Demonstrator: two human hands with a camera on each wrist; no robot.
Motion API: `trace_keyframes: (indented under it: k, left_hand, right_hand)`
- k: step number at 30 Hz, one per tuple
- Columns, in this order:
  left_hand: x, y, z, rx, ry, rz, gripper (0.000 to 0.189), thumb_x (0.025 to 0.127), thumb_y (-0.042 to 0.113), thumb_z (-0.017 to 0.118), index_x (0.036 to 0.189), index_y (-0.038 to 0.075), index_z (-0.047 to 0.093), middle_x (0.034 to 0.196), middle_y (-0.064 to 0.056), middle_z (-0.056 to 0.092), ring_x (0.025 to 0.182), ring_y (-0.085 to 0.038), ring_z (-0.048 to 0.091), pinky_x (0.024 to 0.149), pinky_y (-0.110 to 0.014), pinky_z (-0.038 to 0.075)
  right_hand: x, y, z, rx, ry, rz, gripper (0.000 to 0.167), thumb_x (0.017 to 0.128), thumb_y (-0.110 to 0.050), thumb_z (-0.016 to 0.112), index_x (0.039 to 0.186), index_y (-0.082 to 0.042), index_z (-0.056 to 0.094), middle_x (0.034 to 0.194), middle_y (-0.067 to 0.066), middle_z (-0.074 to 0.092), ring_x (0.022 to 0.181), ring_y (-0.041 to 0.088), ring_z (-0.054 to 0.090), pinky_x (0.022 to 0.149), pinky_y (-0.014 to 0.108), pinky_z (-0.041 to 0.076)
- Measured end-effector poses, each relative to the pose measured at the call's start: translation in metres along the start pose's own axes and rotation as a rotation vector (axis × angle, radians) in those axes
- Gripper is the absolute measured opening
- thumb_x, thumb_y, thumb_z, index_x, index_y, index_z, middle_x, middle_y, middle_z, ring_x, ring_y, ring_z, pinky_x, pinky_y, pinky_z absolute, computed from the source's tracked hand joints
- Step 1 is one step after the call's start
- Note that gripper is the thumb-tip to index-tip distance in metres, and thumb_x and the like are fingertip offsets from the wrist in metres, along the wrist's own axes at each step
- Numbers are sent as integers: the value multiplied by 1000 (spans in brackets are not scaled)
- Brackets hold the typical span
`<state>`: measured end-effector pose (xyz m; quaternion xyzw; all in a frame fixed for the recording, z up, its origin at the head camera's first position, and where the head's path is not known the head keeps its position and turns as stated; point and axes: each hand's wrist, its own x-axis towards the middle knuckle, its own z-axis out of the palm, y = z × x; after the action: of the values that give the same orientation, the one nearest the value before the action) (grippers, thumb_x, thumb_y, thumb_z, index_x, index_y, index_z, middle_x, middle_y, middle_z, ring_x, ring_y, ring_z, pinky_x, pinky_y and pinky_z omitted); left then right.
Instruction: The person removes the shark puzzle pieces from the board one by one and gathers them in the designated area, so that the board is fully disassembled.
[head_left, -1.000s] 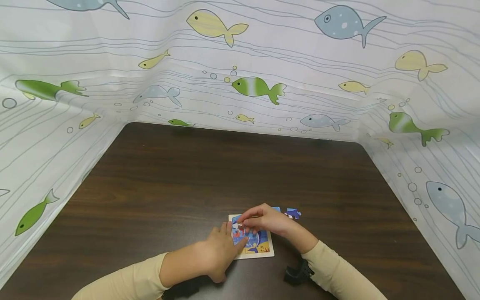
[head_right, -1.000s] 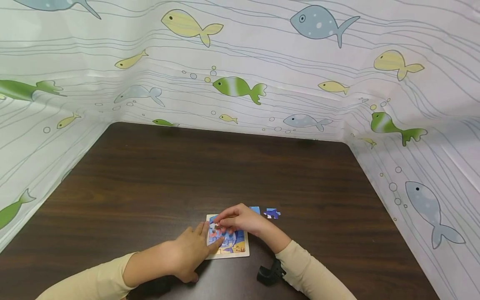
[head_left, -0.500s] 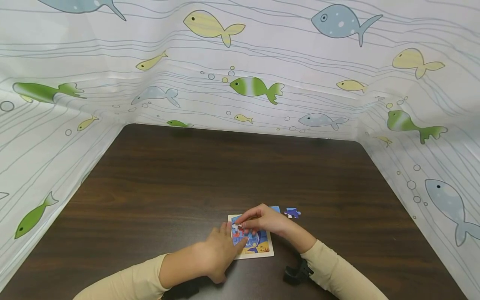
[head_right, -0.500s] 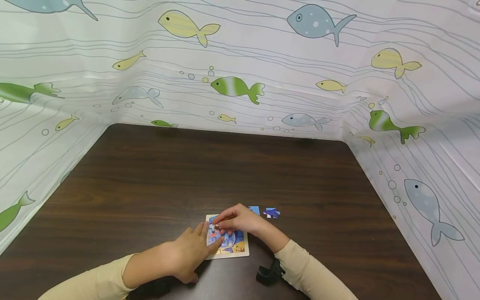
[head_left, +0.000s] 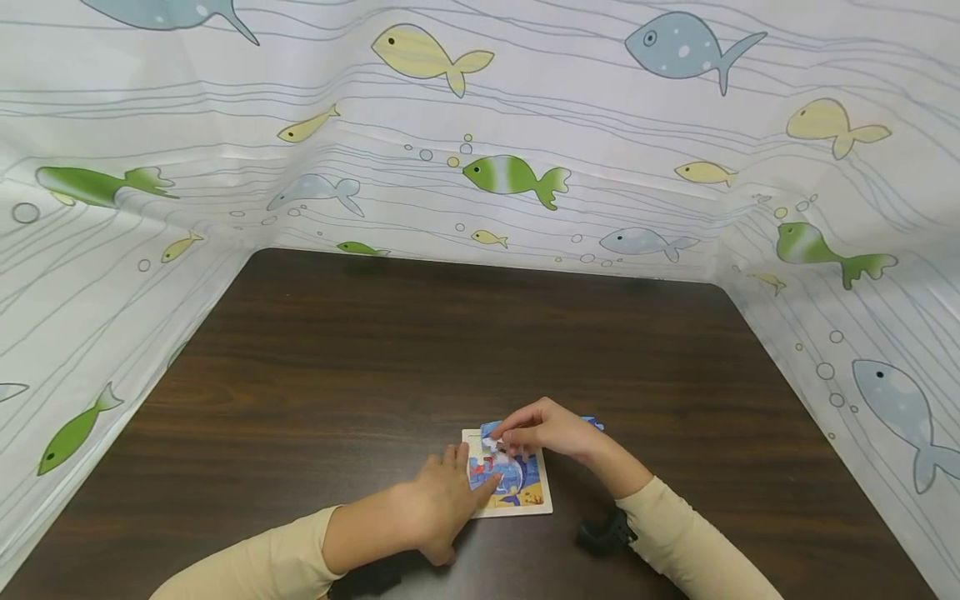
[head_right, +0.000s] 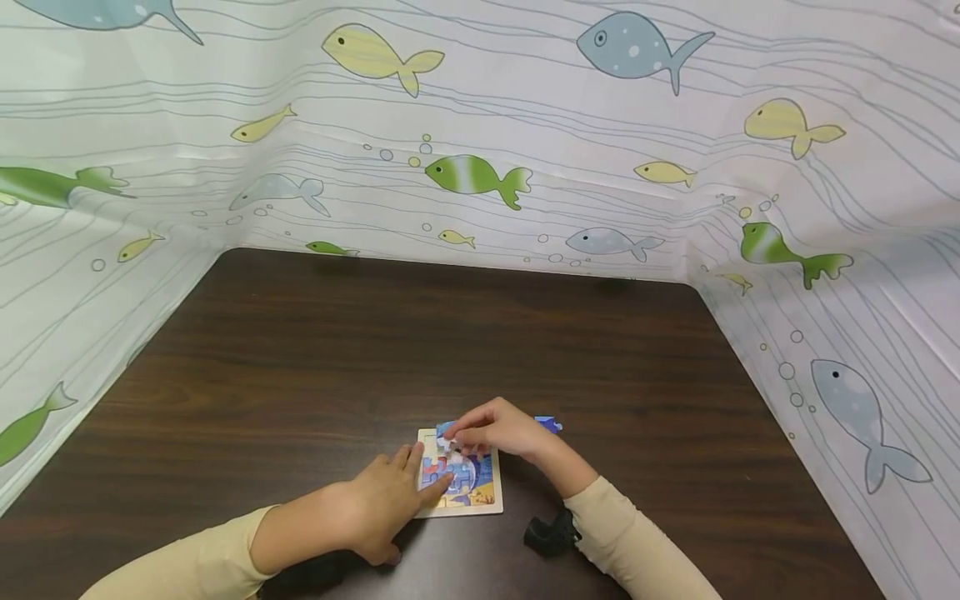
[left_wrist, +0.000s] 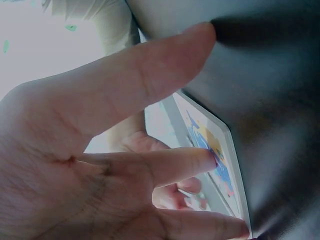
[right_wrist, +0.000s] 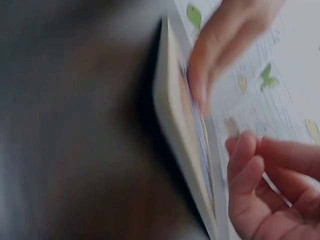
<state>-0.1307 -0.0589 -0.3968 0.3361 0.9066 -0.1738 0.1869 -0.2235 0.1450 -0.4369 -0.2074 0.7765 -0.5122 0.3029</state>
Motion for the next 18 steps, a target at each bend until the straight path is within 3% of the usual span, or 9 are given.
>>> trace_keyframes:
  k: [6, 13, 18]
  left_hand:
    - [2, 1, -1, 4, -9, -16, 103, 64, 59, 81, 150, 37, 29, 150, -22, 39, 136, -35, 43, 104, -42, 43]
    - [3, 2, -1, -14, -1, -28, 102, 63, 57, 81, 149, 38, 30, 150, -22, 38, 136, -35, 43, 104, -41, 43]
    - [4, 2, -2, -40, 3, -29, 102, 62, 55, 82, 149, 36, 32, 149, -24, 38, 135, -37, 43, 104, -43, 43]
  right_hand:
    - [-21, 4, -31, -54, 58, -1, 24, 92, -19, 64, 107, -3, 74, 91, 13, 72, 74, 18, 61, 64, 27, 51]
    - [-57, 25, -77, -96, 150, 47, 26, 90, -18, 65, 106, 1, 72, 89, 3, 72, 75, 16, 62, 65, 31, 50]
    - [-79, 39, -106, -172, 214, 100, 24, 88, -17, 67, 102, 1, 73, 96, 6, 73, 82, 19, 64, 71, 37, 49]
